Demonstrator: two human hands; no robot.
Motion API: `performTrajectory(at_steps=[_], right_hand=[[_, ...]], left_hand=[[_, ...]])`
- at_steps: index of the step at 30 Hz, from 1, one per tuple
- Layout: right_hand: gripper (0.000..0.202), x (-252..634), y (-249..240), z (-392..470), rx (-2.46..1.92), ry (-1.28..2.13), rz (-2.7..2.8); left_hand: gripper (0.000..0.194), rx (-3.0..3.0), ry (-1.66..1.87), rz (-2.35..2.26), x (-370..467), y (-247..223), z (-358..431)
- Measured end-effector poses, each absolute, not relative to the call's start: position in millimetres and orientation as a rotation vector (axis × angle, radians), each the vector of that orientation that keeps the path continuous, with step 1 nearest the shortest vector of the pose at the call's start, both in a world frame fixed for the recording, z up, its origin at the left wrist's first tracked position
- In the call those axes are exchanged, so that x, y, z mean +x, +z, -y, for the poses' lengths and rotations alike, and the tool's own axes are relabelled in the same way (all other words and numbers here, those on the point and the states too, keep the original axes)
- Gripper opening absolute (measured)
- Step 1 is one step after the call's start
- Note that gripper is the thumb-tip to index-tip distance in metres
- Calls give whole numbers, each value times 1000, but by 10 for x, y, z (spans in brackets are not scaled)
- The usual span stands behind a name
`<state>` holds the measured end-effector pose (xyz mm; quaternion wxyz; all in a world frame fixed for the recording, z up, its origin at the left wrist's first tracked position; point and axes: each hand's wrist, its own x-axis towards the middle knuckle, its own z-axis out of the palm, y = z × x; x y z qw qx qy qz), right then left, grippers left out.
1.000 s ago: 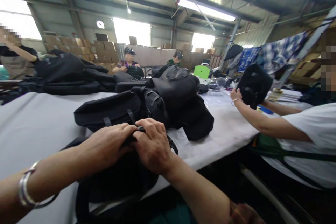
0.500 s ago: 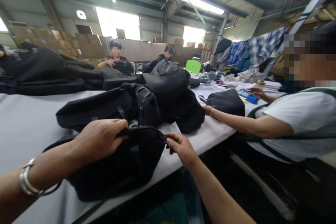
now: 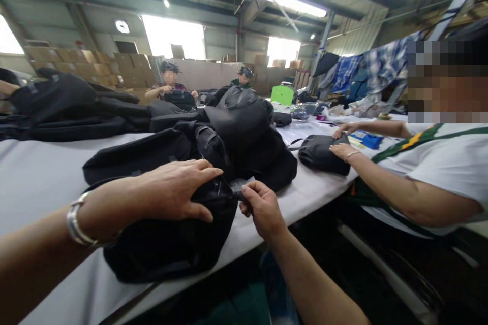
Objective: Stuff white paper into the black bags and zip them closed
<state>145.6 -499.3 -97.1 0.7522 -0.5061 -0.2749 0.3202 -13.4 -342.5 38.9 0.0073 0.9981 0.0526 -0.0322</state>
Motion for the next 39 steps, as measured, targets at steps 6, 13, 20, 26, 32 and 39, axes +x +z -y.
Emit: performTrajectory(at_steps=[6, 13, 20, 26, 32, 39], right_hand=[[37, 1398, -1048, 4996, -991, 700, 578], [41, 1369, -1282, 4985, -947, 714, 492], [40, 1416, -1338, 4981, -971, 692, 467], [48, 1486, -1347, 4919, -984, 759, 429], [52, 1480, -1182, 4851, -1000, 859, 509], [48, 1340, -859, 4642, -1105, 845, 669]], left_hand=[[61, 3132, -14, 13, 319, 244, 3735], [37, 3080, -333, 88, 547, 211, 3668], [16, 3181, -625, 273, 763, 255, 3748], [17, 3403, -342, 366, 718, 229, 3901], [22, 3428, -135, 688, 565, 326, 3771], [20, 3519, -73, 867, 186, 578, 3437]])
